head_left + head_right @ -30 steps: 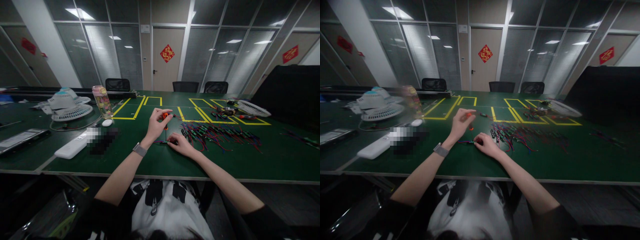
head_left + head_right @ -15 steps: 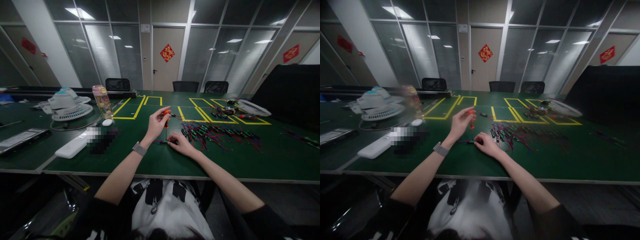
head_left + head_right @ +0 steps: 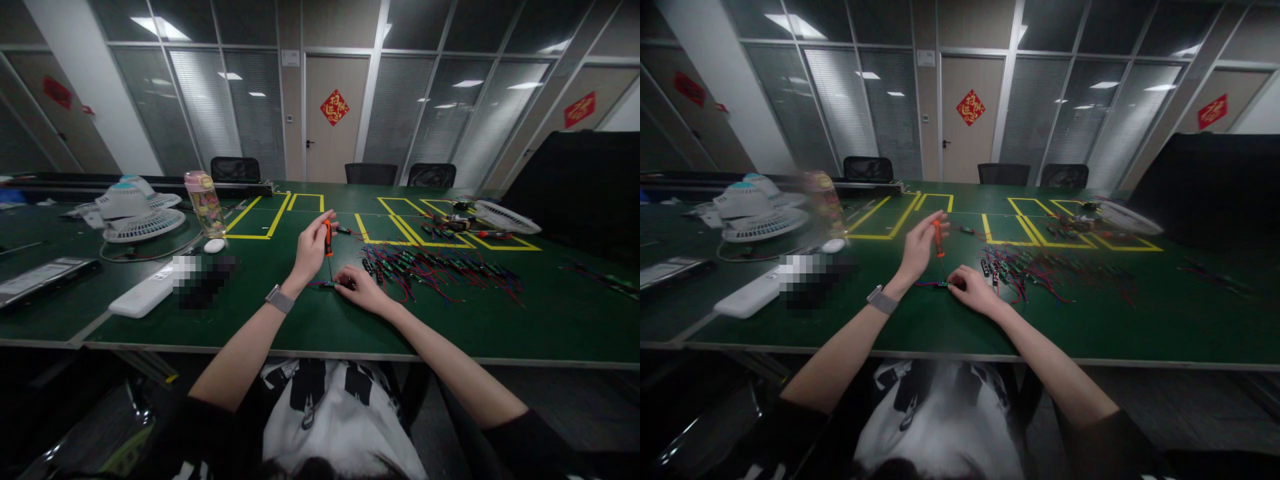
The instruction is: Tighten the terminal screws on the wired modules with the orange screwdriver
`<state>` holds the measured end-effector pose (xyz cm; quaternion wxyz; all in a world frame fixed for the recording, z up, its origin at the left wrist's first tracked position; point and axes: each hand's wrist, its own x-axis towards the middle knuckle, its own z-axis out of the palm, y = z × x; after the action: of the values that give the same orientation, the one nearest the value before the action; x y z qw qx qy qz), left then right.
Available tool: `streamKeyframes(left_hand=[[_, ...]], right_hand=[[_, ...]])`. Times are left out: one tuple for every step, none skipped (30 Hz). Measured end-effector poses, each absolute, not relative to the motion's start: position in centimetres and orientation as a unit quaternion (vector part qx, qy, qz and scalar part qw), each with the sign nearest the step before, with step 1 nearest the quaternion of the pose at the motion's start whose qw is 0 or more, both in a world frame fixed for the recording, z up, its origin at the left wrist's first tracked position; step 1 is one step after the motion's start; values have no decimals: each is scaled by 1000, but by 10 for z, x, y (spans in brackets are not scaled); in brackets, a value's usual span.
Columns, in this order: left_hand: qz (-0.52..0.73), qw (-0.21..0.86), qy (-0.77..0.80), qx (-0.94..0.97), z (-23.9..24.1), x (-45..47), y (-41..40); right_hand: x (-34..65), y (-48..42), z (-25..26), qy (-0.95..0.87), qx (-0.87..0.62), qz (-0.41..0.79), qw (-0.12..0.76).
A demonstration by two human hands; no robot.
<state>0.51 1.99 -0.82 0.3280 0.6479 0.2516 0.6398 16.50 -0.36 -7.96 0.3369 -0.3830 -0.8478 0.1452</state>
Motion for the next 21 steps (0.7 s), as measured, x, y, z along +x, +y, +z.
streamKeyframes(left_hand=[[642, 334, 253, 643, -8, 6, 19], [645, 326, 260, 640, -8, 6, 18], [650, 305, 272, 640, -7, 6, 16], [657, 275, 287, 641, -7, 6, 15], [664, 240, 303, 641, -6, 5, 14], [670, 207, 315, 640, -6, 4, 13], [674, 183, 325, 638, -5, 3, 12], [676, 171, 332, 636, -5, 3, 12], [674, 169, 334, 636, -4, 2, 12], [670, 176, 333, 640, -4, 2, 13], [664, 189, 327, 646, -4, 1, 14], [659, 208, 315, 651, -5, 1, 15], [654, 232, 300, 654, -5, 2, 16], [651, 261, 283, 654, -6, 2, 18], [650, 291, 268, 649, -7, 3, 19], [650, 317, 259, 641, -7, 4, 20], [650, 335, 254, 633, -8, 5, 20], [651, 345, 252, 627, -8, 5, 20], [652, 347, 254, 625, -8, 6, 19], [651, 342, 256, 627, -8, 6, 18], [649, 330, 260, 634, -7, 6, 17]], right_hand=[[165, -4, -80, -847, -383, 145, 337], [165, -4, -80, -848, -383, 145, 338], [165, -4, -80, -848, -381, 145, 338], [165, -3, -80, -849, -379, 145, 339], [165, -3, -80, -849, -378, 147, 339], [165, -3, -80, -849, -377, 148, 339], [165, -3, -80, -849, -377, 148, 339], [165, -3, -80, -848, -378, 148, 339], [165, -4, -80, -848, -380, 148, 339], [165, -4, -79, -848, -381, 148, 339], [165, -4, -79, -847, -382, 148, 338], [165, -4, -79, -847, -383, 148, 337], [165, -4, -79, -847, -383, 149, 337], [165, -4, -78, -847, -383, 150, 336], [165, -5, -78, -847, -383, 151, 336], [165, -5, -78, -848, -382, 151, 336], [165, -5, -77, -848, -383, 151, 335], [165, -5, -77, -848, -383, 151, 334], [165, -6, -77, -848, -384, 150, 333], [165, -6, -76, -848, -385, 149, 332], [165, -6, -76, -849, -384, 149, 332]])
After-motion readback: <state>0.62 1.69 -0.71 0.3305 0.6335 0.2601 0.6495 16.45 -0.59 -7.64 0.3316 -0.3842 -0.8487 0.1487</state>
